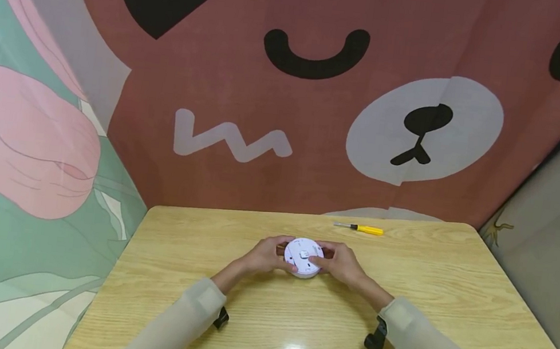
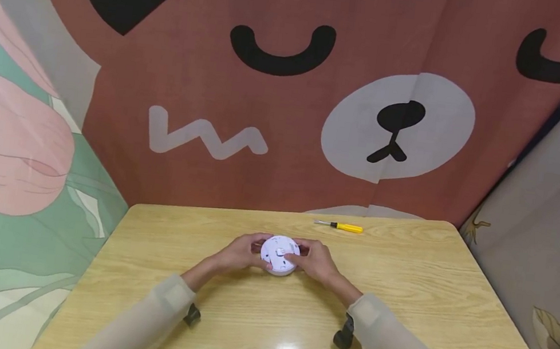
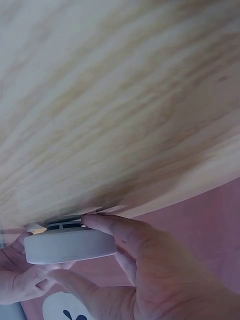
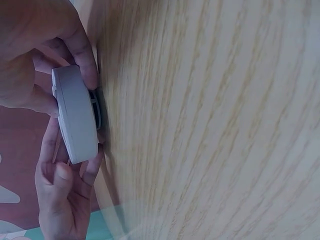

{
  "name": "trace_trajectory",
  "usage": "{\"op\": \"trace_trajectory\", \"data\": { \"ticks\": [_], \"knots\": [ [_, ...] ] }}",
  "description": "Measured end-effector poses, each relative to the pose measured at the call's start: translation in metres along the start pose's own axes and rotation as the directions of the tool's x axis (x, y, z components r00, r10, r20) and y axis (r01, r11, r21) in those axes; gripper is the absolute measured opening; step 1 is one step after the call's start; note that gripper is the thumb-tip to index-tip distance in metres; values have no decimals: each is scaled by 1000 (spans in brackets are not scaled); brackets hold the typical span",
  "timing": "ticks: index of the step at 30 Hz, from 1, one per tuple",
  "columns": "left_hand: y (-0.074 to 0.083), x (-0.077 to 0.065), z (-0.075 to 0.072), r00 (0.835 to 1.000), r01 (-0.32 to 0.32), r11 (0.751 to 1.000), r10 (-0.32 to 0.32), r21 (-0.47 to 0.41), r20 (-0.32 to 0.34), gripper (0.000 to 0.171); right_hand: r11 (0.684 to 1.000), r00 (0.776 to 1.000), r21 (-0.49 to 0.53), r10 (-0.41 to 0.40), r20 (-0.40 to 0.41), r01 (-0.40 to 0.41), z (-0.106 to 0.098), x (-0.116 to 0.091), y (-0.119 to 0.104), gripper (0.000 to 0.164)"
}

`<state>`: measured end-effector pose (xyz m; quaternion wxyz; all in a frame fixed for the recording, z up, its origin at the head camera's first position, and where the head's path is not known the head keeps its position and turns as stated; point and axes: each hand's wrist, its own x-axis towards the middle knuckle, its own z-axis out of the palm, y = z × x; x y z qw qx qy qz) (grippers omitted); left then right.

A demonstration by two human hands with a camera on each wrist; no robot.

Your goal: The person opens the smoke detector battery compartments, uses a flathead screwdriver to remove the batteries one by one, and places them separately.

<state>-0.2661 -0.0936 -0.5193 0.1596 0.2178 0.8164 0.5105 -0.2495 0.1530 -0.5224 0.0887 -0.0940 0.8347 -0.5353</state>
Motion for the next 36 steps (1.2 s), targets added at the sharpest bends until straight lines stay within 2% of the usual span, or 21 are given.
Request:
{"op": "trace_trajectory", "data": {
  "ticks": [4, 11, 19, 26, 36],
  "knots": [
    [2, -3, -2, 999, -18, 1000, 18, 3, 42, 86, 1000, 1000, -29, -8, -9, 8, 0, 1, -1, 47],
    [1, -2, -3, 1000, -9, 999, 8, 41, 29, 86, 983, 997, -173, -72, -22, 67, 0, 0, -5, 45],
    [0, -1, -3, 1000, -14, 999, 13, 43, 23, 83, 936, 985, -319, -169, -37, 149, 2, -2, -10, 49],
    [1, -1, -2, 1000, -22, 1000, 21, 19, 17, 79, 880, 962, -432, -258, -86, 197, 4, -4, -17, 47],
    [1, -1, -1, 1000, -1, 999, 1, 33, 6, 81, 832, 947, -518, -301, -116, 201, 9, -3, -25, 49]
  ]
}}
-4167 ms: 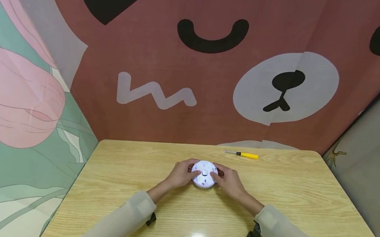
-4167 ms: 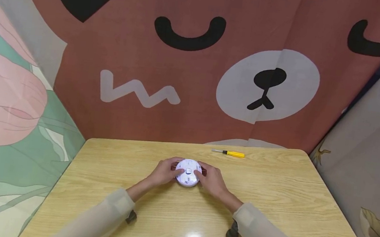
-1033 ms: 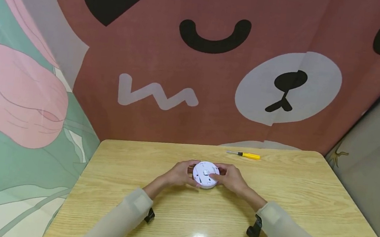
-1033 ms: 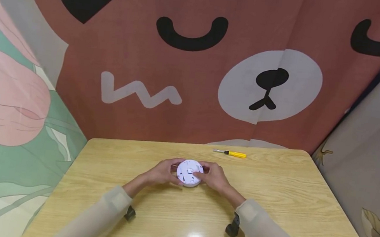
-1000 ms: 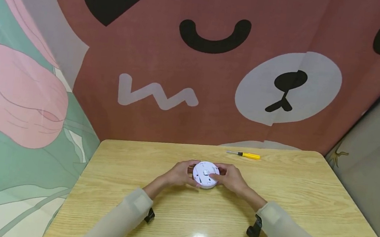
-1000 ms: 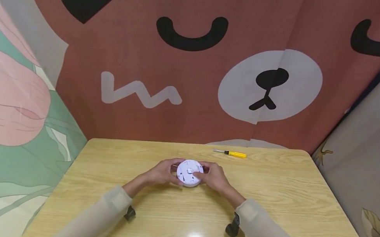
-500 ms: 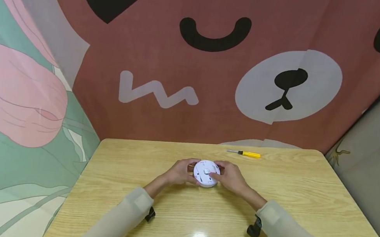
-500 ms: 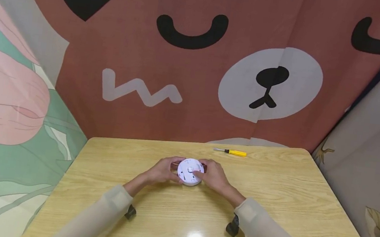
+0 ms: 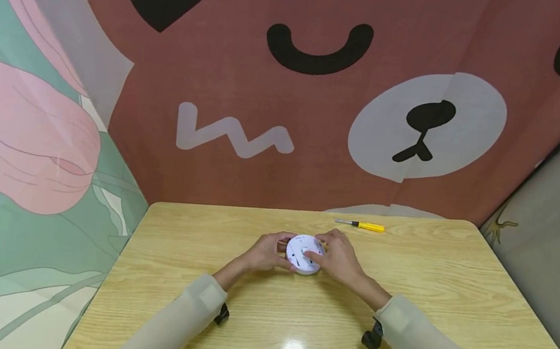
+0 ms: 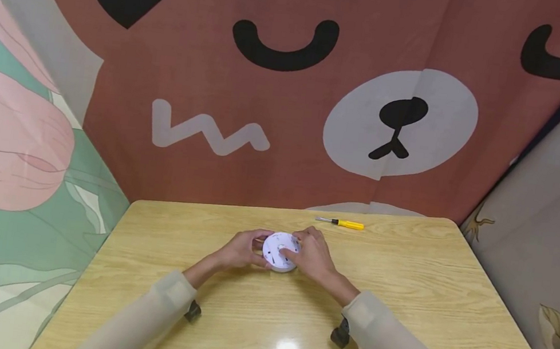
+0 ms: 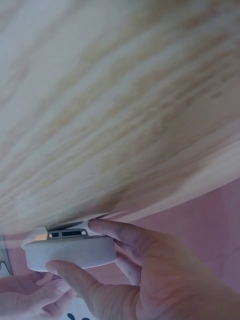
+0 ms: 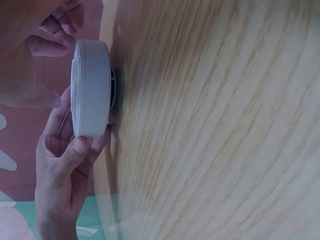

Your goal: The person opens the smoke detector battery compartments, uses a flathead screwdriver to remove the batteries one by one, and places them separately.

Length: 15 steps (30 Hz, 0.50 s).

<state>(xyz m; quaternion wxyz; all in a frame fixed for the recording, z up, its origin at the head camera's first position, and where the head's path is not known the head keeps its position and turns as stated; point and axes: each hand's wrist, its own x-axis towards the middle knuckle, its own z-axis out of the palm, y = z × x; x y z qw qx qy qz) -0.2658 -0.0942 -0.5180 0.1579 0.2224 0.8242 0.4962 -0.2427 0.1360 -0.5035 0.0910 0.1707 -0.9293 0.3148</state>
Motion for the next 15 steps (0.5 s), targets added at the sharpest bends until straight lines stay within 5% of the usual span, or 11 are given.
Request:
{"op": "trace_trajectory", "data": {
  "ticks": [15],
  "knots": [
    [-2, 0, 2, 999, -30, 999, 30, -24, -10, 78, 998, 1000, -52, 28, 11, -27, 9, 2, -8, 62]
  ]
}}
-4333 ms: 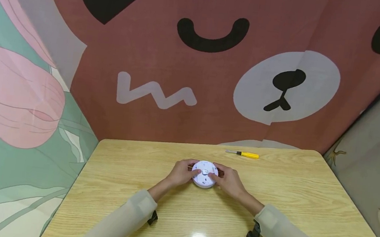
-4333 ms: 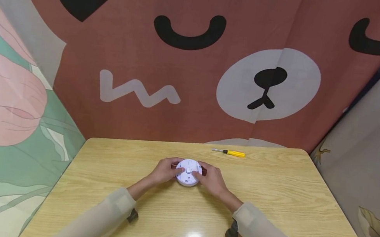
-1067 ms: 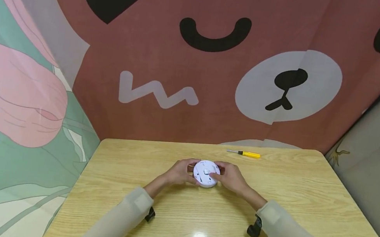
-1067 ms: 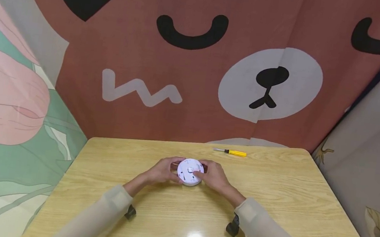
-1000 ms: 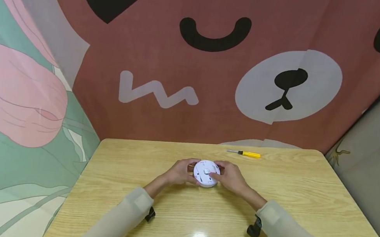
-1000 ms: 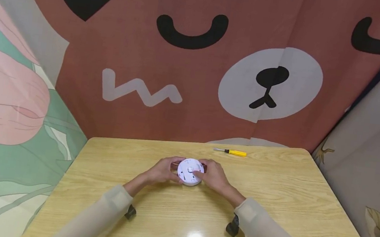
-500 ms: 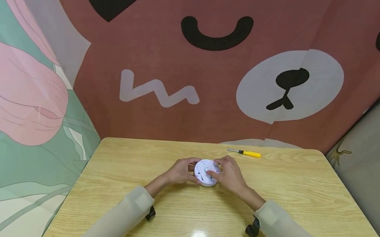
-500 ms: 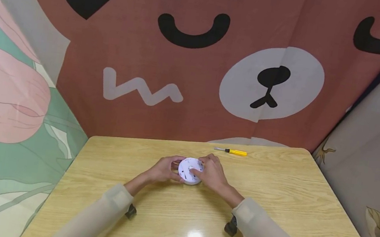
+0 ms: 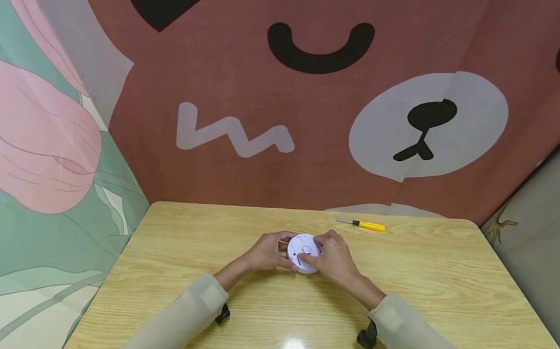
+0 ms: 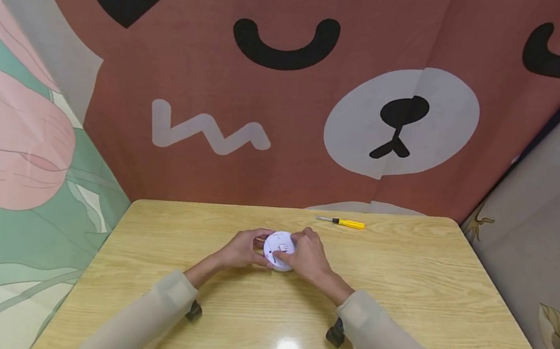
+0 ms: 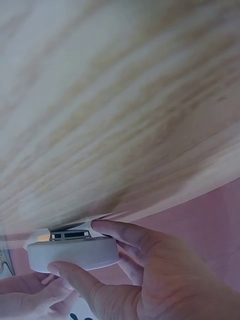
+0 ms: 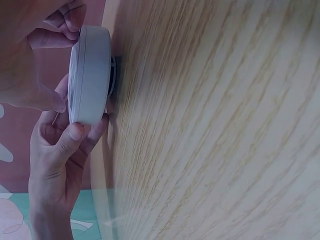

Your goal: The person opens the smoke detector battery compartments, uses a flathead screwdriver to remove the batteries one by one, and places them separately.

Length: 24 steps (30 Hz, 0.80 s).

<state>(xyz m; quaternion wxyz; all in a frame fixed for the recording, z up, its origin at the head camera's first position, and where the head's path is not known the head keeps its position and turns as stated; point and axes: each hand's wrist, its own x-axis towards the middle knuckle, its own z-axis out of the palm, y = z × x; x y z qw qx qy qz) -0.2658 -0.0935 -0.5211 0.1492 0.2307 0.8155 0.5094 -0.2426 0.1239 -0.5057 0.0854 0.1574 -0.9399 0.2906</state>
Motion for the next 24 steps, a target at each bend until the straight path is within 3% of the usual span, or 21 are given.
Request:
{"op": "trace_trajectory", "data": {
  "ticks": [7, 24],
  "knots": [
    [-1, 0, 0, 1000, -14, 1000, 14, 16, -13, 77, 999, 1000, -37, -18, -4, 18, 2, 1, -3, 64],
    [-2, 0, 2, 1000, -23, 999, 24, 28, -18, 80, 998, 1000, -56, -17, -25, 16, 3, 2, -10, 47]
  ]
}}
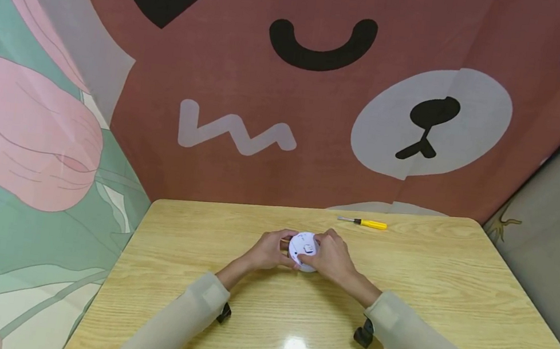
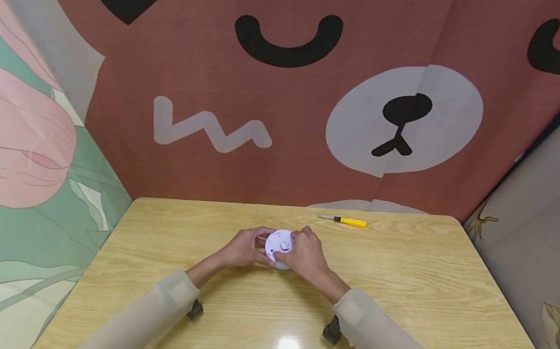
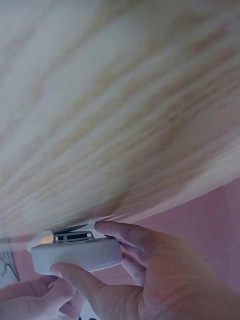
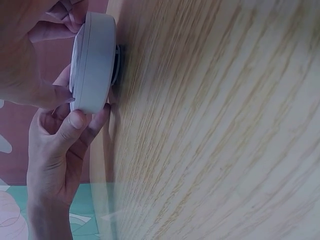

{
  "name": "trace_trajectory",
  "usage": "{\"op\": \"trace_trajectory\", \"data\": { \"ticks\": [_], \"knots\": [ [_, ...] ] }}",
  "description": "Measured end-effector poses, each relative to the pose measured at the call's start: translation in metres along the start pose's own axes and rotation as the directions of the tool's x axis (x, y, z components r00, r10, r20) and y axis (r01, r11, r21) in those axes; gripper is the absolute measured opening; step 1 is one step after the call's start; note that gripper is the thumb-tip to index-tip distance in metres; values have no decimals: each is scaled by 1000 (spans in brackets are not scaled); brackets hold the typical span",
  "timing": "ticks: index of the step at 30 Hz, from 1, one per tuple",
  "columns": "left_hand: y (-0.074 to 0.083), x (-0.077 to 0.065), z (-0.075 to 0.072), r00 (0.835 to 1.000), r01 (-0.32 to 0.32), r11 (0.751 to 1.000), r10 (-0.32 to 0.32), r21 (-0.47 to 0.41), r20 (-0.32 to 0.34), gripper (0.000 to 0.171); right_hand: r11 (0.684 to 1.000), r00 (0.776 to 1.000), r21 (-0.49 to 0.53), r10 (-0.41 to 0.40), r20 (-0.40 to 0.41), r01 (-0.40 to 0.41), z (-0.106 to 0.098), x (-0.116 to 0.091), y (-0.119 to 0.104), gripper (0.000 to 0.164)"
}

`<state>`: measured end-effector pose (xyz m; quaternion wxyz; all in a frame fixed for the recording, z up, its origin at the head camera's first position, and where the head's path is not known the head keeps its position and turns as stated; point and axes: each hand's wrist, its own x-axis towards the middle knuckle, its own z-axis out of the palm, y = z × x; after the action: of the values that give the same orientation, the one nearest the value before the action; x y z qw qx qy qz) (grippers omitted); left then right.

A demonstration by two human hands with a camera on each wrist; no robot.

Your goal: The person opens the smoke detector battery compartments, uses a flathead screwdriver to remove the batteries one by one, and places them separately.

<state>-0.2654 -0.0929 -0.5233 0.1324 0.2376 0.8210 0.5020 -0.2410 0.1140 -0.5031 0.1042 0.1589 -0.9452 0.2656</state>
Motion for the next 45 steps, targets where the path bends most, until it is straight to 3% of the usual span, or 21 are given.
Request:
{"op": "trace_trajectory", "data": {
  "ticks": [13, 29, 38, 45],
  "knots": [
    [3, -3, 2, 1000, 0, 1000, 0, -7, -6, 80, 998, 998, 29, 62, 31, -63, 0, 1, 0, 48],
    [0, -3, 1, 1000, -13, 999, 13, -38, 8, 75, 995, 996, 80, 49, 78, -56, -9, -1, 8, 61],
    [1, -3, -1, 1000, -24, 1000, 24, -6, 12, 75, 995, 994, 98, -28, 105, 17, -16, -4, 17, 62],
    [1, -3, -3, 999, -33, 999, 33, 17, 17, 76, 987, 984, 92, -141, 105, 132, -21, -8, 27, 63]
  ]
}}
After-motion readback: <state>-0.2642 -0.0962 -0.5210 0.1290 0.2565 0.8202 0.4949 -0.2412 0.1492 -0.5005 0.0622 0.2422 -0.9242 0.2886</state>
